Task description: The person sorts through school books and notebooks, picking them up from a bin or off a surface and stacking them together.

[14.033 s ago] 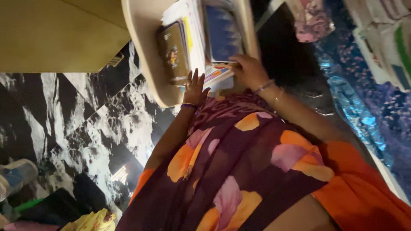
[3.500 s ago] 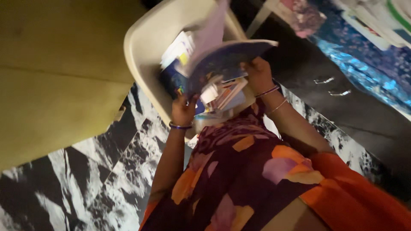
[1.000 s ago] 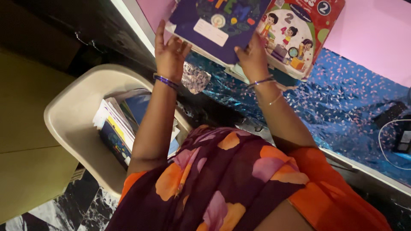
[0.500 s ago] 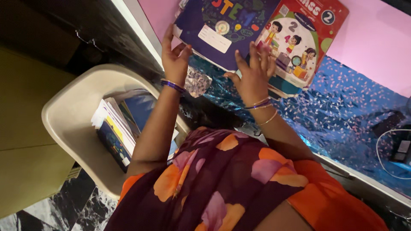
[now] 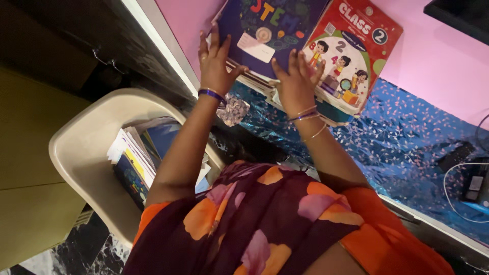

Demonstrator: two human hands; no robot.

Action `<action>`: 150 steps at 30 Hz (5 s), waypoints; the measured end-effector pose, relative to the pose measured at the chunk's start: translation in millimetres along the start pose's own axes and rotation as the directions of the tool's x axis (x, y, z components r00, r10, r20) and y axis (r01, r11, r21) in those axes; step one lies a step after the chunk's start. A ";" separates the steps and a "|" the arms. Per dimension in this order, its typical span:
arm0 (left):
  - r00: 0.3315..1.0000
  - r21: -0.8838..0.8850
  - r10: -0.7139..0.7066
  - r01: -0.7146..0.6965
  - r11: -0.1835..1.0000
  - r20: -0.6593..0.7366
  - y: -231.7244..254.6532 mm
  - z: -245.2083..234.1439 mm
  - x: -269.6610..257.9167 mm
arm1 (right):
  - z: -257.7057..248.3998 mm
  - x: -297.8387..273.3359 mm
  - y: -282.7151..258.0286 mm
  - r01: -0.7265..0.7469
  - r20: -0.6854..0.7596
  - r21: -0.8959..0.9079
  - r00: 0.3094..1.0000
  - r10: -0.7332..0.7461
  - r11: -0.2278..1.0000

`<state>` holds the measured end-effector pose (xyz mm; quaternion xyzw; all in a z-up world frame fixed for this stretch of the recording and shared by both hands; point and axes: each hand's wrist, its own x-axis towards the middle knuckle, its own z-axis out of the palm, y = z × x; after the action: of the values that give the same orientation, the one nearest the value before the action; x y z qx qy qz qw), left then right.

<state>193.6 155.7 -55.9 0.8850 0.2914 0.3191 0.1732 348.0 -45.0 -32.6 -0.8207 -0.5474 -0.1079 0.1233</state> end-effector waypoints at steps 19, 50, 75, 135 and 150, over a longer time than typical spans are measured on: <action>0.998 -0.183 -0.007 0.018 0.983 0.060 -19.3 -0.7 49.7 | 14.8 35.9 4.7 -0.023 0.125 0.145 0.992 0.005 0.989; 0.971 -0.752 -0.232 0.188 0.632 0.047 -116.5 115.2 -5.4 | 77.3 -81.5 252.7 -0.201 -0.048 0.877 0.867 0.497 0.436; 0.642 -0.233 -0.223 0.545 0.805 0.734 -56.7 67.2 -118.6 | 75.3 -66.6 228.4 -0.662 0.172 0.273 0.748 0.641 0.699; 0.399 -0.201 -0.904 0.908 0.367 0.153 -233.3 -189.4 -716.7 | 315.9 -208.8 -485.0 -0.061 0.452 0.743 0.780 -0.434 0.666; 0.704 -0.899 -0.620 0.060 -0.434 0.347 -232.5 -198.1 -487.4 | -24.1 -129.7 -427.3 0.106 0.256 0.841 0.785 -0.563 0.530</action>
<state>-337.9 53.3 -250.6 0.1515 0.2304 0.4867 0.8289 -97.2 -7.6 -14.4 -0.5495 -0.7012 0.3395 0.3018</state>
